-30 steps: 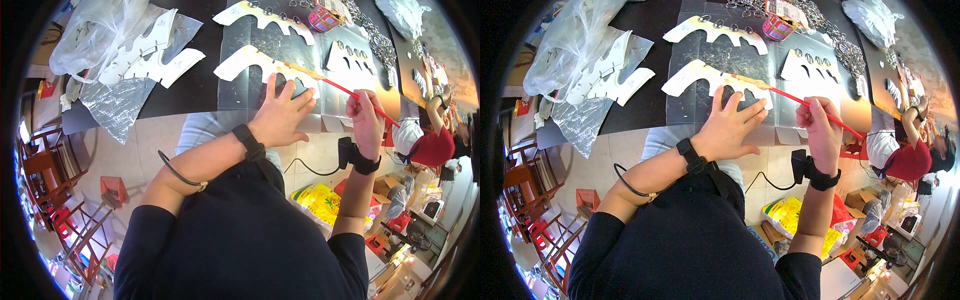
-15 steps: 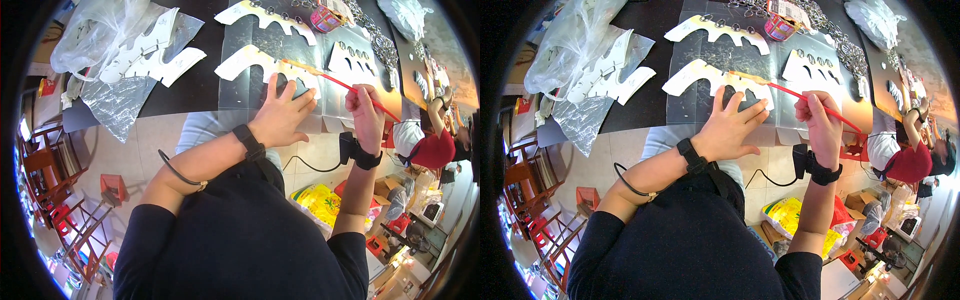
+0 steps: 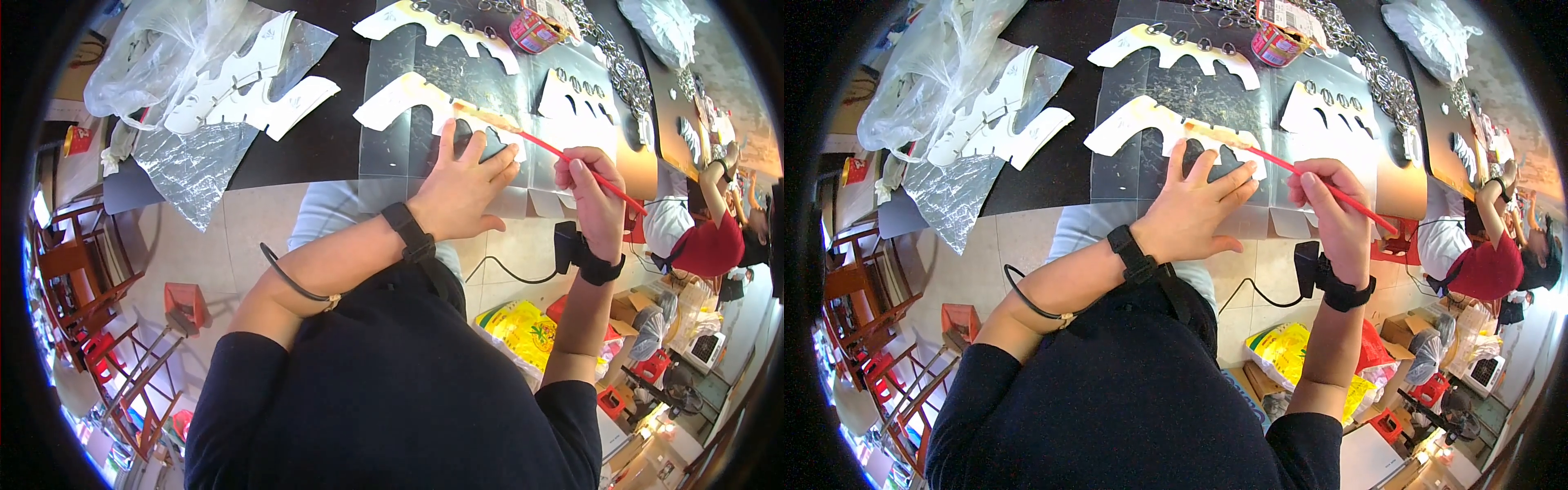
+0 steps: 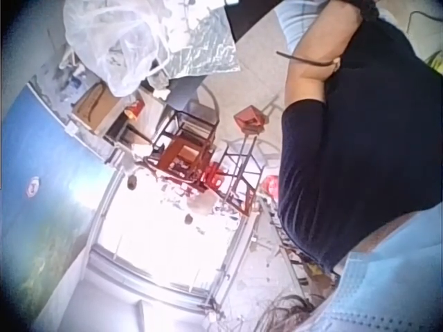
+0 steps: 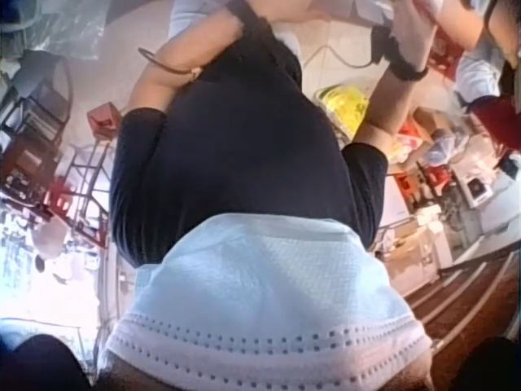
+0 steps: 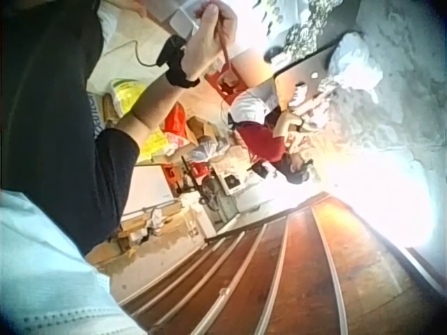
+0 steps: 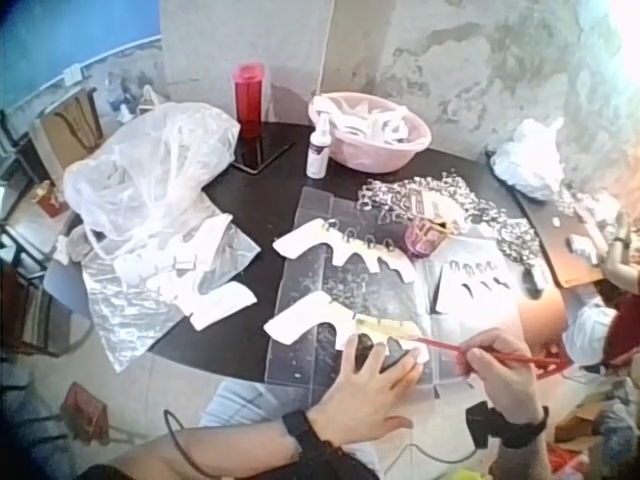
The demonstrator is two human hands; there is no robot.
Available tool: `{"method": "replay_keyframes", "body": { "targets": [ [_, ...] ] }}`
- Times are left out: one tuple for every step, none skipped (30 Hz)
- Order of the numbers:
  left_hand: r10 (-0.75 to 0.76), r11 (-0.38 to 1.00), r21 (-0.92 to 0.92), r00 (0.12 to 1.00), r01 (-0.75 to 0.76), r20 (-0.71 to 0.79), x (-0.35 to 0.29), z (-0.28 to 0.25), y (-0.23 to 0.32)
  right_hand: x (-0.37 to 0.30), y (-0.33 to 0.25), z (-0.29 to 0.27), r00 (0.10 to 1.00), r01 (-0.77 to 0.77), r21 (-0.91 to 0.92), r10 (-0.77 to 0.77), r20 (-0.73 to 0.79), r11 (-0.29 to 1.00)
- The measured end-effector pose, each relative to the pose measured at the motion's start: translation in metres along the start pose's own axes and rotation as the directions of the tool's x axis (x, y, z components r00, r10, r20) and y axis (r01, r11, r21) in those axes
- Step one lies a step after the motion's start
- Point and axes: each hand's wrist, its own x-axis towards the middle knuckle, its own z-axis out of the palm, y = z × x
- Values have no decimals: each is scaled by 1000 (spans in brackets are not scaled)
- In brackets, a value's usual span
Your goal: Insert metal rings into pre-cut shoe components and apply adhesive using a brush.
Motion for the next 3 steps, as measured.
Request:
{"method": "replay_keyframes", "body": {
  "targets": [
    [2, 1000, 0, 1000, -2, -2, 0, 1, 0, 0, 0, -1, 1000, 2, 0, -2, 2, 1000],
    [5, 1000, -1, 1000, -5, -4, 0, 1, 0, -2, -1, -6, 999, -41, -8, 41, -4, 999],
    [1, 1000, 3, 1000, -1, 12, 0, 1, 0, -4, -3, -13, 996, -83, -15, 83, -8, 996]
  ]
}}
